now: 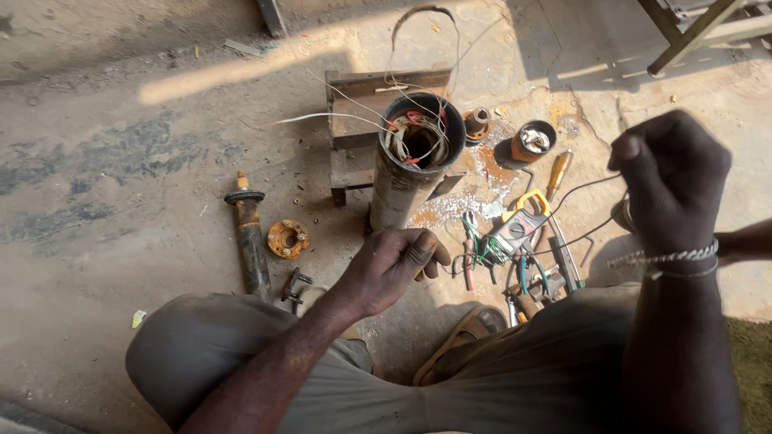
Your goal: The person sits on the floor and handles multiple wires from a metal container, stripping and twisting them. They then use a clamp multimeter to test the wires, adjusting the device and checking connections throughout the clip.
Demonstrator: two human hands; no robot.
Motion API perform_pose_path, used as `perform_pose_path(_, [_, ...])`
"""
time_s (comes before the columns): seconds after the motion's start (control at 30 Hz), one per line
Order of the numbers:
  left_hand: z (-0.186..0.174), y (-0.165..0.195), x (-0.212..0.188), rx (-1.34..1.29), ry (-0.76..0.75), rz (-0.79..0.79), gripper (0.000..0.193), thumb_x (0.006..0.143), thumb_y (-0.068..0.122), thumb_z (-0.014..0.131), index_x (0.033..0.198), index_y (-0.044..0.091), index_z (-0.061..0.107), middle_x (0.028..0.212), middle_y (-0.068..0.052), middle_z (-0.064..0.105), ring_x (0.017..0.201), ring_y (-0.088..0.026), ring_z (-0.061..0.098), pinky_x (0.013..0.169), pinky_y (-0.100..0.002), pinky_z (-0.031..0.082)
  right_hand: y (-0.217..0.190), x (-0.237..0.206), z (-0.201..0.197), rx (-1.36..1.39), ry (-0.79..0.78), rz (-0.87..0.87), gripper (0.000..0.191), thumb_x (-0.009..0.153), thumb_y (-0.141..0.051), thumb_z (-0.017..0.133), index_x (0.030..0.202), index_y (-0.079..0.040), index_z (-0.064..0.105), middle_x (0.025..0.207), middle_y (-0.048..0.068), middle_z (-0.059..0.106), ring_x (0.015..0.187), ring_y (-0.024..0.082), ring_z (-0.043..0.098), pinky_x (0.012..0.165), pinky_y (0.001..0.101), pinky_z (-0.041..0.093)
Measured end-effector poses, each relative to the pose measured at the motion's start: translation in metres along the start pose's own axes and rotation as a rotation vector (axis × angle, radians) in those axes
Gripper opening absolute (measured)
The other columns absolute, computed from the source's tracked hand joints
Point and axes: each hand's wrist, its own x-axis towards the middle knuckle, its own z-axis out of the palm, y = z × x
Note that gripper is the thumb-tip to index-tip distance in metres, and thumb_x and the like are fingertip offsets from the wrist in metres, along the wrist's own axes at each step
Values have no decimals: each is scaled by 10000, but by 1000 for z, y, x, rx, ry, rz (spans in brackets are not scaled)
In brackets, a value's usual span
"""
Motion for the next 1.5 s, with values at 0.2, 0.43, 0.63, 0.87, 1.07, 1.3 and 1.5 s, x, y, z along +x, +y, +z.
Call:
perform_pose_path(0.2, [-7,40,-13,83,-10,134,491,1056,441,496,939,10,701,809,-77,715,766,-171,745,686,-358,587,95,18,-30,-1046,-274,706,557,863,-456,858,1207,-79,636,1036,215,744,984,385,699,891,504,547])
perform_pose_path(0.43, [-1,64,-7,303,-106,201,302,944,364,678,927,68,730,820,-99,725,739,-274,724,683,-428,549,154,-35,60,-1020,-755,799,852,803,-575,817,1415,-75,498,1229,258,691,1148,411,680,997,501,538])
perform_pose_path(0.63, [1,41,2,425,-183,-46,291,902,366,723,949,79,727,851,-95,720,741,-270,723,743,-435,554,178,-34,110,-943,-700,861,1024,853,-641,740,1527,-30,270,1307,301,646,1197,432,655,1053,520,480])
perform_pose_path(0.87, [6,-6,13,628,-203,-29,333,892,342,745,1051,58,673,915,-111,697,852,-265,696,877,-485,512,157,-29,147,-692,-410,1114,1145,798,-500,744,1618,-100,53,1226,333,678,1134,449,694,1002,467,538])
perform_pose_path(1.07, [10,-16,19,616,-163,-33,232,884,241,757,1037,88,674,935,-90,690,914,-275,687,884,-480,529,159,-7,127,-165,-155,1099,837,916,-527,703,1425,97,475,1139,226,704,971,277,679,838,361,545])
perform_pose_path(1.3, [15,24,13,356,23,264,310,910,308,771,1084,72,669,1031,-91,677,966,-247,705,839,-407,573,118,45,39,415,96,560,694,895,-268,603,1545,-87,438,1112,115,643,892,199,663,749,334,585])
perform_pose_path(1.5, [22,43,7,149,121,409,475,969,450,686,1256,76,627,1233,-93,661,1160,-220,685,912,-399,603,32,-6,-5,735,-127,231,966,818,-337,823,1591,-100,295,1211,171,613,967,303,697,797,426,621])
